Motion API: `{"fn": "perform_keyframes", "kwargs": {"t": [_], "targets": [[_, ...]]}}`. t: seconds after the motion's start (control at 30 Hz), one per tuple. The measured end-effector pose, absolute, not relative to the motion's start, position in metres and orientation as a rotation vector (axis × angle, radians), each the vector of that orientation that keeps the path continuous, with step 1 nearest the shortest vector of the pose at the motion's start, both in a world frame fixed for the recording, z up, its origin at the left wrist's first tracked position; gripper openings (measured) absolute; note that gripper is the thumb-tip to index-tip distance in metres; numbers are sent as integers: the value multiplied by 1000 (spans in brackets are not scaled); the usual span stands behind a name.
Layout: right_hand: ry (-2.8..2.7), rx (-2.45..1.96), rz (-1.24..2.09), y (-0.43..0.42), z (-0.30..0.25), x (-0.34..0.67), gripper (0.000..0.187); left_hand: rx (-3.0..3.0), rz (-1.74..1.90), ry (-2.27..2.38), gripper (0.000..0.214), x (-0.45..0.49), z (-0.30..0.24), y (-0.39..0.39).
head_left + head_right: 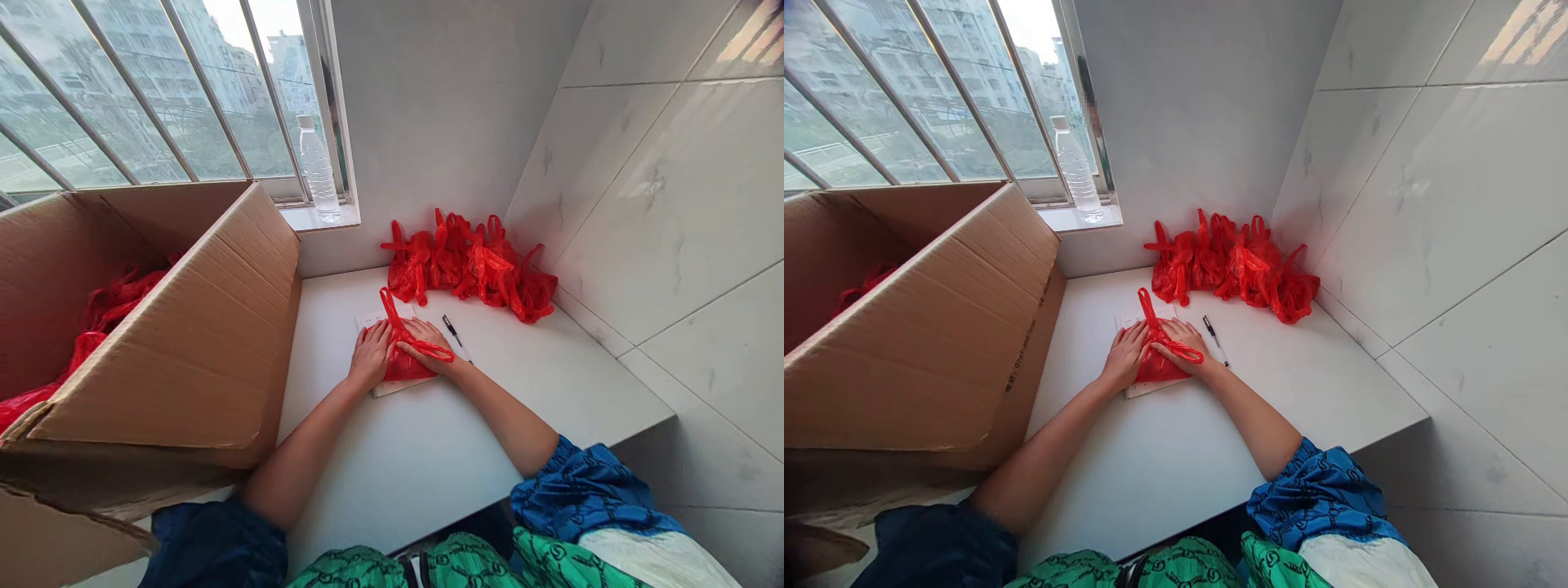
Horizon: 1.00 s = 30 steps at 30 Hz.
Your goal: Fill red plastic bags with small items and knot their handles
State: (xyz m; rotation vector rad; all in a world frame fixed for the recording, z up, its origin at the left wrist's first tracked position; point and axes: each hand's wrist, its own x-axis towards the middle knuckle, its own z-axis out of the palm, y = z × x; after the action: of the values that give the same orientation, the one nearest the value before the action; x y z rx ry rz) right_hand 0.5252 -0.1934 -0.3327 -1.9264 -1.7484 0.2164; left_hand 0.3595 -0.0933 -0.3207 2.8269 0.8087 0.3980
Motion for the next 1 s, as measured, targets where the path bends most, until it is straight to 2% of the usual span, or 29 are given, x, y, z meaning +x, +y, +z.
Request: {"fn": "perform_keyframes", "kwargs": {"t": [0.7, 0.9, 1.0], "targets": [[-1725, -1893, 88, -194, -337, 521, 53, 2769, 470, 802, 45, 360, -322, -94], [-1608, -1815, 84, -201, -321, 519, 54, 2606, 705, 703, 33, 355, -315, -97], [-1606, -1657, 127, -214, -299, 517, 38, 2537, 838, 684, 26, 341, -297, -111]]}}
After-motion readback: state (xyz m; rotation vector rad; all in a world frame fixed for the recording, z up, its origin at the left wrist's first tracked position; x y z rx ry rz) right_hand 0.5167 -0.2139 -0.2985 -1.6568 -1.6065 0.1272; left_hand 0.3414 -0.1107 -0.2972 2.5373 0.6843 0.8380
